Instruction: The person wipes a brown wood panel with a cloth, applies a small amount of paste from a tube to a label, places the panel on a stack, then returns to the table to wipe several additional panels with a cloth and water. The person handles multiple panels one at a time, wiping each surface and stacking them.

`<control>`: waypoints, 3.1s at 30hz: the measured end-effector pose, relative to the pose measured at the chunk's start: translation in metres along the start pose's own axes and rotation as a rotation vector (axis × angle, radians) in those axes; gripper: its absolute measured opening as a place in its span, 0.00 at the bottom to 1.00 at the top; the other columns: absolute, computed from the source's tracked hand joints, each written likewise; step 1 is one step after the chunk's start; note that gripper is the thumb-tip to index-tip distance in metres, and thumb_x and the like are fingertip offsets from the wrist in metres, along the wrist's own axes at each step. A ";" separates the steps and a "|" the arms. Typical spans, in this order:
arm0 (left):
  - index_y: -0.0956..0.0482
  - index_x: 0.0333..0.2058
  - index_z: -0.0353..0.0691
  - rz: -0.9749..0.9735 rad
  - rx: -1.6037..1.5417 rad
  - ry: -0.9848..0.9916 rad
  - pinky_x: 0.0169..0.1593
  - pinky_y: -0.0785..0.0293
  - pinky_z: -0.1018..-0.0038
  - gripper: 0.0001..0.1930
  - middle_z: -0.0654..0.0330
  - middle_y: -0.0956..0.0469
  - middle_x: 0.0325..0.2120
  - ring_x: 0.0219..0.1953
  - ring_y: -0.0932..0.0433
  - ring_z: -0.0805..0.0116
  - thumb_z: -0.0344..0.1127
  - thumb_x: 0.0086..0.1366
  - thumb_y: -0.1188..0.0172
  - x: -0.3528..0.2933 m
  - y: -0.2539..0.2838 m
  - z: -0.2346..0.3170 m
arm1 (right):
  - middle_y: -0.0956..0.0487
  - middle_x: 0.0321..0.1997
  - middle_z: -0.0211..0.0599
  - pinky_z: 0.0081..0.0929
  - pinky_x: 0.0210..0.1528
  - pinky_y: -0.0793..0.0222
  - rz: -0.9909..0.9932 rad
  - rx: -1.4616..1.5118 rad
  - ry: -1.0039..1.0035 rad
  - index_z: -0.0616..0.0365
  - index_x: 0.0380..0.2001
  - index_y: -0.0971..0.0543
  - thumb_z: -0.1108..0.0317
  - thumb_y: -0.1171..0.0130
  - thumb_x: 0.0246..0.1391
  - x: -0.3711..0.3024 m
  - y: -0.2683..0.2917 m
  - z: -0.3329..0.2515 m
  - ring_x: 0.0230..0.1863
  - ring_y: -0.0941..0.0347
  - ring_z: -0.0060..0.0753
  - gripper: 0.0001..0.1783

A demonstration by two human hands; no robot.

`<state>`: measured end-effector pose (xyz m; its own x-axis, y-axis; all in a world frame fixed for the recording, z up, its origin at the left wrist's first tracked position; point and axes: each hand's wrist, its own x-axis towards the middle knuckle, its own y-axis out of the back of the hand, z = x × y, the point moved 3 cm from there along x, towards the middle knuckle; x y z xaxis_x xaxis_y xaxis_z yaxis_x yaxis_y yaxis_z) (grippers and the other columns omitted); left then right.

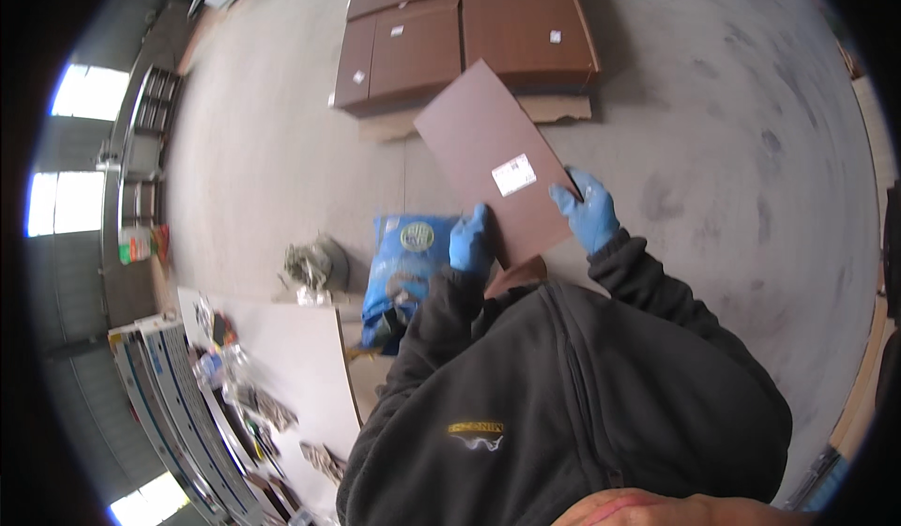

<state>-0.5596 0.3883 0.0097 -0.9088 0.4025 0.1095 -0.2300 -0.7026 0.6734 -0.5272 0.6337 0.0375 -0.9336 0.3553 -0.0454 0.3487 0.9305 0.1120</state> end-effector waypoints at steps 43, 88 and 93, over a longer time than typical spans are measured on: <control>0.34 0.68 0.31 -1.316 -2.413 0.194 0.43 0.26 0.72 0.29 0.62 0.21 0.34 0.34 0.24 0.71 0.49 0.80 0.50 0.971 -0.578 0.465 | 0.20 0.59 0.59 0.34 0.44 0.20 -0.218 -0.993 0.898 0.62 0.57 0.25 0.45 0.32 0.54 0.809 0.623 -0.133 0.43 0.17 0.39 0.37; 0.36 0.64 0.21 -1.420 -2.448 -0.097 0.35 0.22 0.71 0.37 0.53 0.16 0.34 0.27 0.19 0.68 0.57 0.81 0.54 1.983 -0.672 0.430 | 0.18 0.54 0.42 0.28 0.63 0.29 0.006 0.124 -0.120 0.72 0.62 0.25 0.69 0.30 0.57 2.041 0.818 -0.165 0.57 0.22 0.32 0.31; 0.39 0.68 0.18 -1.616 -2.500 -0.163 0.37 0.22 0.71 0.40 0.53 0.17 0.35 0.31 0.18 0.68 0.57 0.81 0.55 2.059 -0.679 0.433 | 0.18 0.53 0.40 0.27 0.63 0.29 0.103 0.117 -0.197 0.71 0.61 0.24 0.68 0.29 0.57 2.102 0.830 -0.164 0.56 0.23 0.30 0.31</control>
<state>-2.1242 1.9480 0.0949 -0.0564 0.6969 0.7150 0.0387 0.7171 -0.6959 -2.2131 2.1386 0.1976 -0.8624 0.4490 -0.2338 0.4595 0.8881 0.0106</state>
